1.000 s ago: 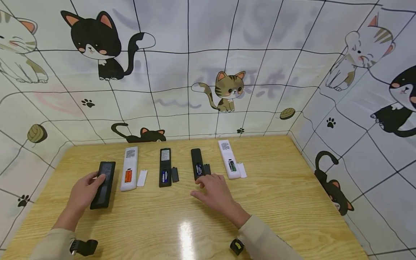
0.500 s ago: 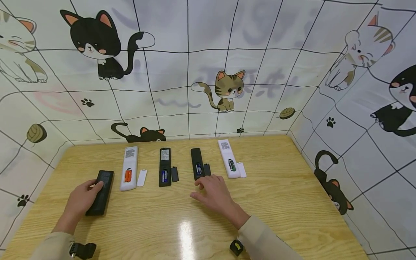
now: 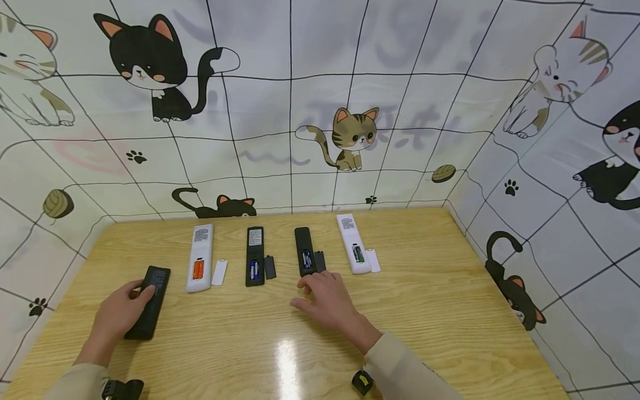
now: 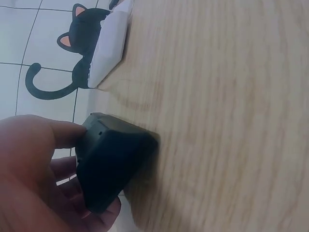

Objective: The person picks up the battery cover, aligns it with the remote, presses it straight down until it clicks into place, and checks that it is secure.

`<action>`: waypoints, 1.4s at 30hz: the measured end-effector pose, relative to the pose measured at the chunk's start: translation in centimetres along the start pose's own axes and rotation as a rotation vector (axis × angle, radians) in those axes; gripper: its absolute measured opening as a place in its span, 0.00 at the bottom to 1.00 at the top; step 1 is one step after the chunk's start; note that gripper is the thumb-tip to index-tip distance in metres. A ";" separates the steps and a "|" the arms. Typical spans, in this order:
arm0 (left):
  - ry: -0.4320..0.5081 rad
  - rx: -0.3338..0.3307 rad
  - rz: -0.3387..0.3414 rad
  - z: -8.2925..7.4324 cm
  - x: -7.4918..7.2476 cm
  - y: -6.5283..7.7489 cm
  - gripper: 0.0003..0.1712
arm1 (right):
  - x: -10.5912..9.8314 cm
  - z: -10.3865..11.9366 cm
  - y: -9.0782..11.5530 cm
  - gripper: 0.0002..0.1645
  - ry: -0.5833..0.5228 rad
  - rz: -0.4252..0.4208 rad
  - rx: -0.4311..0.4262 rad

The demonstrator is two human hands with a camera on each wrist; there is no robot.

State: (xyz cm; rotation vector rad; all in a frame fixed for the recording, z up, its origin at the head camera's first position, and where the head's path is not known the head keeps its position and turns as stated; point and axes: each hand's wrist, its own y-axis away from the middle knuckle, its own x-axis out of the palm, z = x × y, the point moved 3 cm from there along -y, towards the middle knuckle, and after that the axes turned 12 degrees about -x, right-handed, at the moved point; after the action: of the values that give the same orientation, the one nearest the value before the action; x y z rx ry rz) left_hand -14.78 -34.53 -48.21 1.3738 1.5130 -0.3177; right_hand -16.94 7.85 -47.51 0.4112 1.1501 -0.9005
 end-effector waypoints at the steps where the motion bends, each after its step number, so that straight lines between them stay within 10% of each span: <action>1: -0.011 0.004 -0.012 0.0 0.0 0.0 0.46 | 0.0 0.0 0.0 0.23 -0.001 0.003 0.001; 19: -0.159 0.012 -0.136 0.5 0.1 0.1 0.41 | 0.3 0.6 -0.1 0.22 0.016 0.024 0.002; 42: -0.109 -0.070 -0.191 0.3 0.3 0.1 0.38 | 0.9 0.7 -0.1 0.21 -0.010 0.009 -0.028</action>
State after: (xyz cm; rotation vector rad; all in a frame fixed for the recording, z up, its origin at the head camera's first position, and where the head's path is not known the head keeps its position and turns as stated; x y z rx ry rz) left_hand -14.46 -34.57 -48.53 1.1414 1.5519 -0.4468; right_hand -16.47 6.90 -48.05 0.3880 1.1498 -0.8767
